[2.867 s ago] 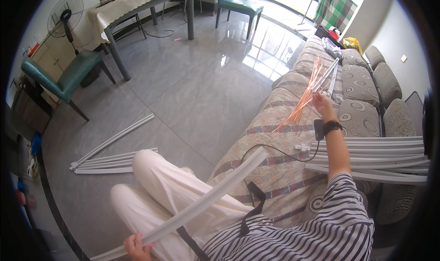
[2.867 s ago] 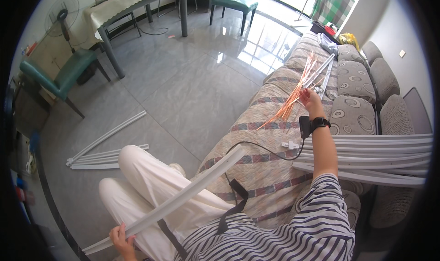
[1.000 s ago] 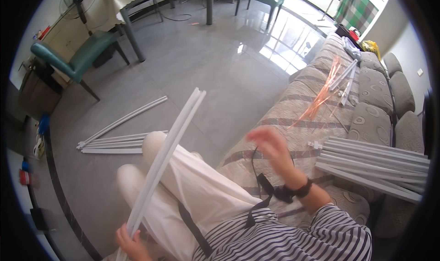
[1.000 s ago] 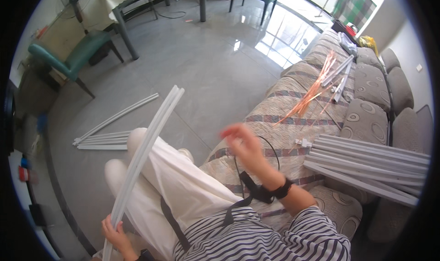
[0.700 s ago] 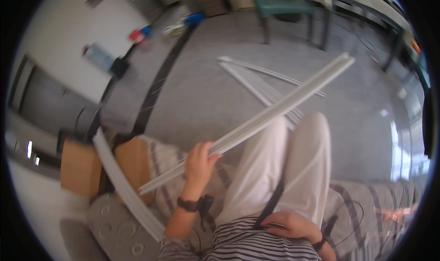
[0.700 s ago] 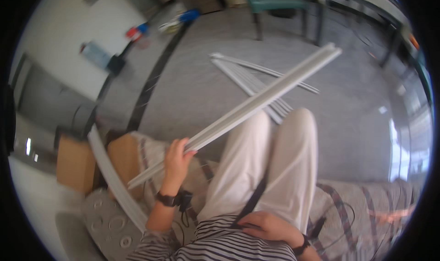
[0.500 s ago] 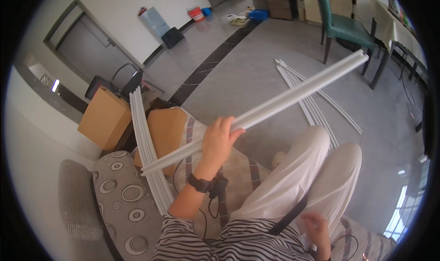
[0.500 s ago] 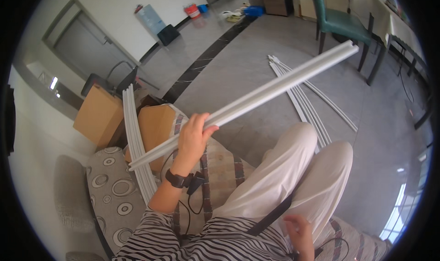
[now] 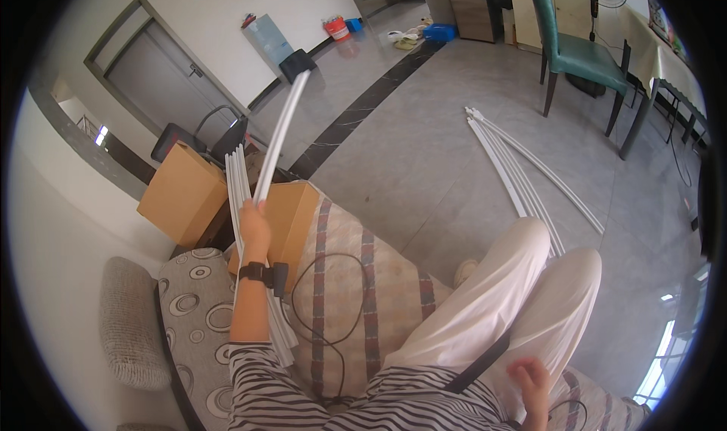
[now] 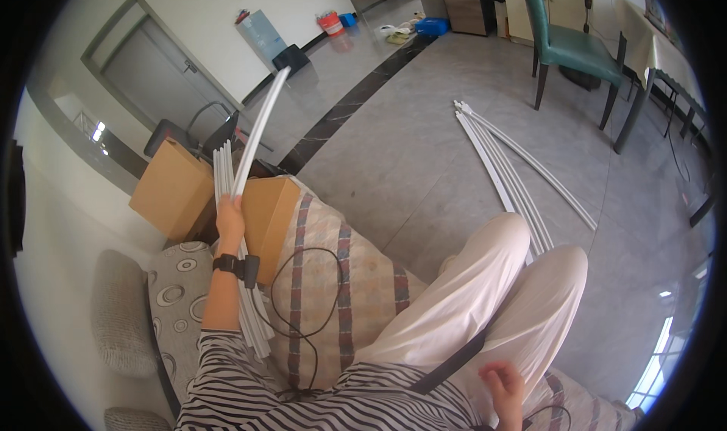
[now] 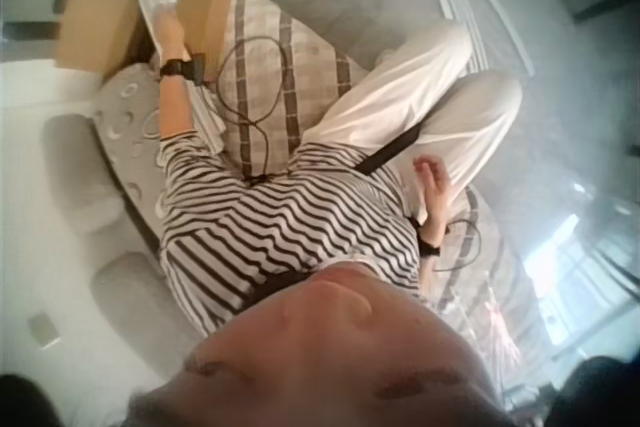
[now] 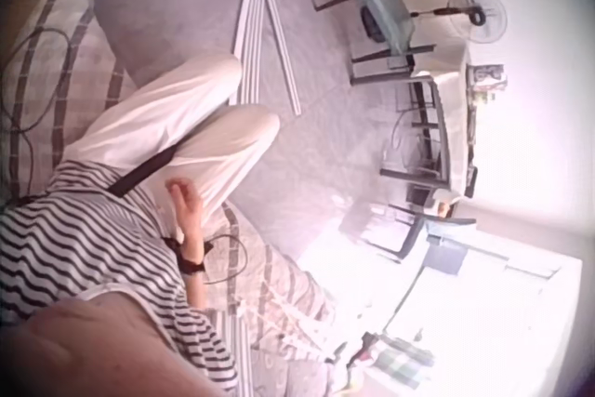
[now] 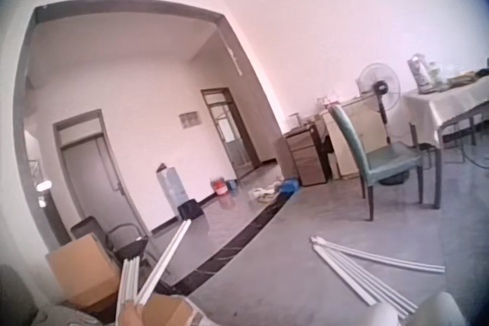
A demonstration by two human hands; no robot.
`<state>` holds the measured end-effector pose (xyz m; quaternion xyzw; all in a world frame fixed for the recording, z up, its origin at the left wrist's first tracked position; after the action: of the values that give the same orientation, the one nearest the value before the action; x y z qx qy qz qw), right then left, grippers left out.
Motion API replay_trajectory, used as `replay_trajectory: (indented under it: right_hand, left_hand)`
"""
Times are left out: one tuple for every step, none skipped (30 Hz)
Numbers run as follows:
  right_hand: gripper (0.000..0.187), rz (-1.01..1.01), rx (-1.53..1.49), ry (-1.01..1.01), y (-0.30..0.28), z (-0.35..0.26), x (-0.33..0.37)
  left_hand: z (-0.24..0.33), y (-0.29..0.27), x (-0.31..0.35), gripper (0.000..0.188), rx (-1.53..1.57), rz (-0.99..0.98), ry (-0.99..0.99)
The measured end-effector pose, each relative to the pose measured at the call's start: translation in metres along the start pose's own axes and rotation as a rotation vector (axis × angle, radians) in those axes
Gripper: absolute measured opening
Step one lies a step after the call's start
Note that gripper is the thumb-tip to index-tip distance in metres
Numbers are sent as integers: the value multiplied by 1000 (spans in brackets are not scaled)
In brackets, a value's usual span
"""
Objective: The person is sitting on a couch and organizing/assembling white plastic rails and copper wires.
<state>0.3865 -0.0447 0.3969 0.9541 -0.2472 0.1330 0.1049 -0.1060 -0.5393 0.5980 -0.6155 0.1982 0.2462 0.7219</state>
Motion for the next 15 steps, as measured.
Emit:
replay_trajectory:
  right_hand:
    - [12, 4, 2, 1, -3, 0, -1]
    - [13, 1, -15, 12, -5, 1, -1]
    - [13, -1, -33, 23, -6, 2, -1]
    - [13, 1, -33, 24, -7, 2, -1]
    - [13, 0, -37, 28, -8, 2, -1]
    - [13, -3, -40, 32, -8, 2, -1]
    - [13, -3, -37, 33, -8, 2, -1]
    - [13, -11, -31, 35, -8, 4, -2]
    - [13, -18, -26, 37, -8, 4, -3]
    - [13, -20, -25, 37, -7, 4, -4]
    - [13, -25, -23, 36, -6, 4, -5]
    - [13, -30, -20, 34, -5, 3, -5]
    - [13, -31, -21, 36, -5, 3, -5]
    - [12, -21, -20, 41, -6, 4, -4]
    - [12, -12, -21, 46, -7, 4, -4]
  left_hand:
    - [-15, 6, 3, 35, 3, -3, 1]
    - [-35, 11, 6, 35, -50, -35, -92]
    - [-53, 13, 9, 36, -104, -66, -185]
    - [-63, 11, 11, 36, -103, -67, -184]
    - [-75, 12, 14, 35, -141, -110, -230]
    - [-89, 13, 18, 35, -180, -153, -279]
    - [-97, 13, 19, 35, -180, -155, -281]
    - [-110, 15, 22, 33, -198, -173, -319]
    - [-125, 19, 23, 31, -215, -191, -357]
    - [-139, 22, 25, 31, -216, -191, -359]
    - [-152, 26, 26, 30, -202, -172, -333]
    - [-162, 28, 26, 29, -189, -154, -308]
    - [-173, 31, 26, 29, -190, -154, -309]
    - [-180, 32, 27, 28, -177, -143, -346]
    - [-187, 33, 28, 28, -165, -132, -383]
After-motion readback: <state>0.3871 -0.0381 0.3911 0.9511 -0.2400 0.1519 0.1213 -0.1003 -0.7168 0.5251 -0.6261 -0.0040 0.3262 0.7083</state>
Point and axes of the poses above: each hand's wrist, its own x-axis away from the middle knuckle, its own y-axis out of the palm, z = x × y, the point moved 9 cm from there along -x, towards the middle knuckle, and after that the axes turned 2 degrees about -y, right-handed, at the moved point
